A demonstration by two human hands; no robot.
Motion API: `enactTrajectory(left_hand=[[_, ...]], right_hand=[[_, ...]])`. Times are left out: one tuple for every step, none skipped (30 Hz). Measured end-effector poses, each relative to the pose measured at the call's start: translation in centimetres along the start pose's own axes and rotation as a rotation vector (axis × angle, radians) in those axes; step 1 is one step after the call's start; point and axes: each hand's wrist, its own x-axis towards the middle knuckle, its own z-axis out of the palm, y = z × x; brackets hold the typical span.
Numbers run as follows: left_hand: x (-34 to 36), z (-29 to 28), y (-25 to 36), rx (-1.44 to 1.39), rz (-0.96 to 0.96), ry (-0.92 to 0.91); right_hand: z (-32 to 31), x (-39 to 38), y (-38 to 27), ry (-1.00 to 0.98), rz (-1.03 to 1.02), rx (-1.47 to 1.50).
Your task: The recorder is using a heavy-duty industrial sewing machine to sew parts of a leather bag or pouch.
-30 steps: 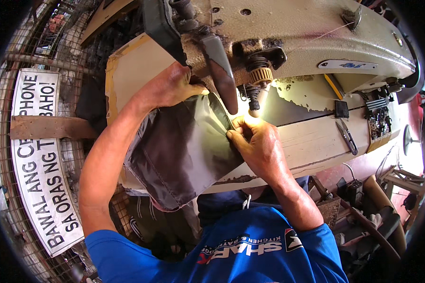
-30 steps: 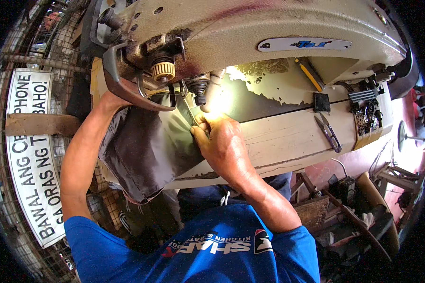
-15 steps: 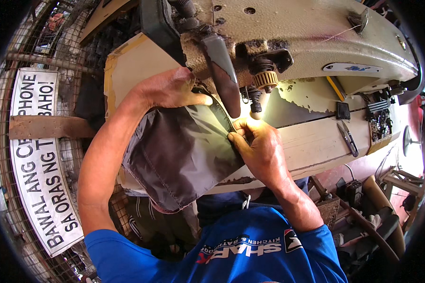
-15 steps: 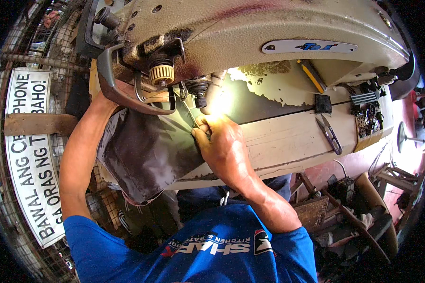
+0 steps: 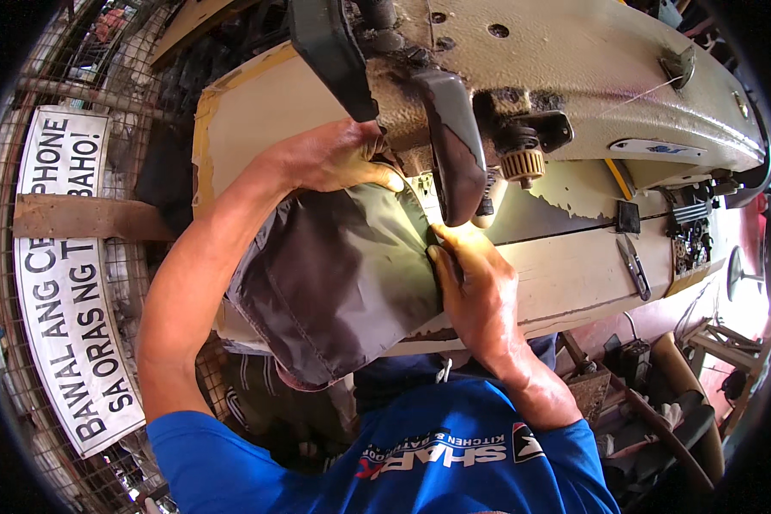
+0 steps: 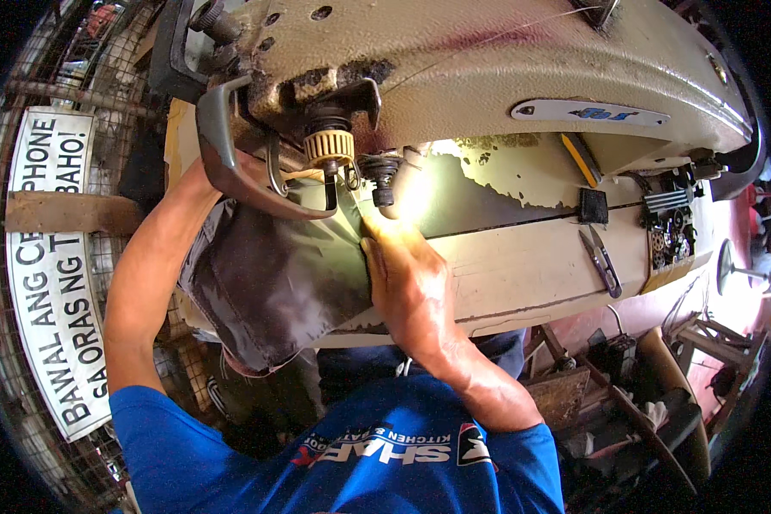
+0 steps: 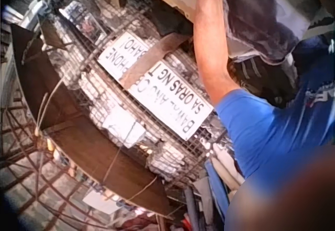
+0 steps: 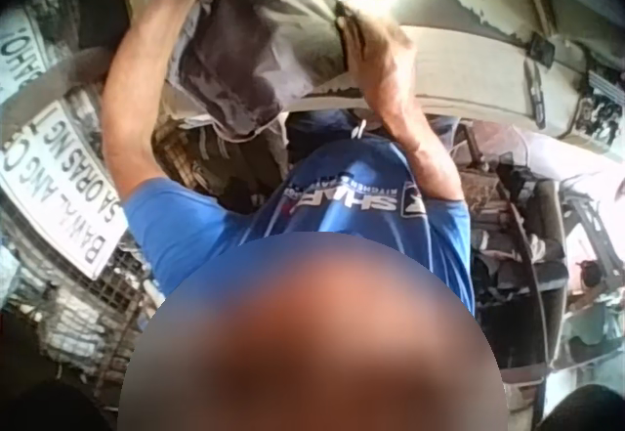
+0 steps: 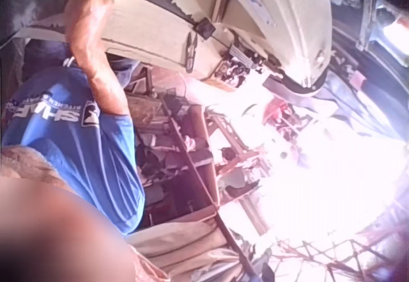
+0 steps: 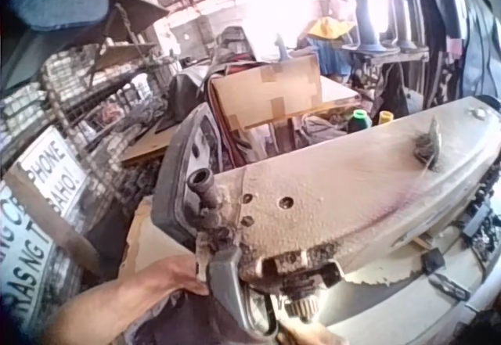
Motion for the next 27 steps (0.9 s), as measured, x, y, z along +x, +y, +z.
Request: enactTrajectory(left_hand=[[0.2, 0.2, -0.1, -0.026, 0.04, 0.013], [0.4, 0.5, -0.4, -0.051, 0.08, 0.026], [0.6, 0.7, -0.7, -0.077, 0.121, 0.036], [0.7, 1.0, -1.1, -0.089, 0.143, 0.04], [0.9, 1.3, -1.6, -0.102, 0.165, 0.043], [1.0, 1.5, -2.0, -0.209, 0.174, 0.005], [1.0, 1.8, -2.3, -0.235, 0.188, 0.0], [1.0, 2.0, -2.6, -0.261, 0.202, -0.006], [1.0, 2.1, -2.8, -0.287, 0.216, -0.012], [1.0, 2.2, -2.9, -0.333, 0.237, 0.006], [1.0, 2.2, -3.0, -0.355, 0.246, 0.015], [1.0, 2.3, -3.0, -0.377, 0.257, 0.025], [1.0, 2.2, -3.0, -0.341, 0.294, 0.032], [1.1, 2.3, -2.9, -0.322, 0.312, 0.035], [1.1, 2.3, -2.9, -0.304, 0.33, 0.039], [1.1, 2.3, -2.8, -0.35, 0.346, 0.052], [1.2, 2.4, -2.8, -0.373, 0.353, 0.06], [1.3, 2.4, -2.9, -0.396, 0.361, 0.067], [1.4, 2.6, -2.9, -0.421, 0.393, 0.094], [1.5, 2.6, -3.0, -0.434, 0.409, 0.107], [1.6, 2.7, -3.1, -0.447, 0.426, 0.12], [1.6, 2.6, -3.2, -0.337, 0.444, 0.141], [1.6, 2.7, -3.2, -0.282, 0.453, 0.151], [1.6, 2.6, -3.3, -0.227, 0.462, 0.161], [1.6, 2.7, -3.2, -0.229, 0.477, 0.193], [1.6, 2.6, -3.2, -0.23, 0.484, 0.21], [1.6, 2.6, -3.1, -0.23, 0.491, 0.226]], right_hand=[[0.0, -0.2, 0.0, 0.008, -0.007, -0.027], [0.1, -0.3, 0.0, -0.009, -0.053, -0.038], [0.1, -0.4, 0.1, 0.006, -0.058, -0.036], [0.2, -0.5, 0.1, -0.013, -0.119, -0.067], [0.2, -0.6, 0.2, -0.047, -0.17, -0.097], [0.1, -0.7, 0.3, -0.061, -0.209, -0.129], [0.1, -0.9, 0.4, -0.049, -0.215, -0.131], [0.1, -0.9, 0.5, -0.058, -0.237, -0.161], [0.0, -1.0, 0.5, -0.084, -0.252, -0.19], [-0.1, -1.1, 0.6, -0.105, -0.249, -0.192], [-0.1, -1.1, 0.6, -0.088, -0.257, -0.195], [-0.1, -1.1, 0.7, -0.096, -0.26, -0.2], [-0.1, -1.1, 0.7, -0.128, -0.249, -0.204], [-0.1, -1.1, 0.7, -0.105, -0.264, -0.205], [-0.1, -1.0, 0.7, -0.1, -0.263, -0.193], [-0.1, -1.0, 0.7, -0.11, -0.253, -0.178], [-0.1, -0.9, 0.7, -0.096, -0.263, -0.181], [0.0, -0.9, 0.7, -0.084, -0.254, -0.151], [0.0, -0.8, 0.7, -0.087, -0.238, -0.12], [0.0, -0.8, 0.7, -0.07, -0.245, -0.122], [0.0, -0.8, 0.7, -0.076, -0.238, -0.12], [-0.1, -0.8, 0.7, -0.093, -0.221, -0.122], [-0.1, -0.7, 0.6, -0.08, -0.231, -0.119], [-0.1, -0.7, 0.6, -0.084, -0.219, -0.111], [-0.1, -0.7, 0.5, -0.106, -0.199, -0.105], [-0.2, -0.7, 0.4, -0.091, -0.209, -0.101], [-0.2, -0.7, 0.4, -0.095, -0.205, -0.096]])
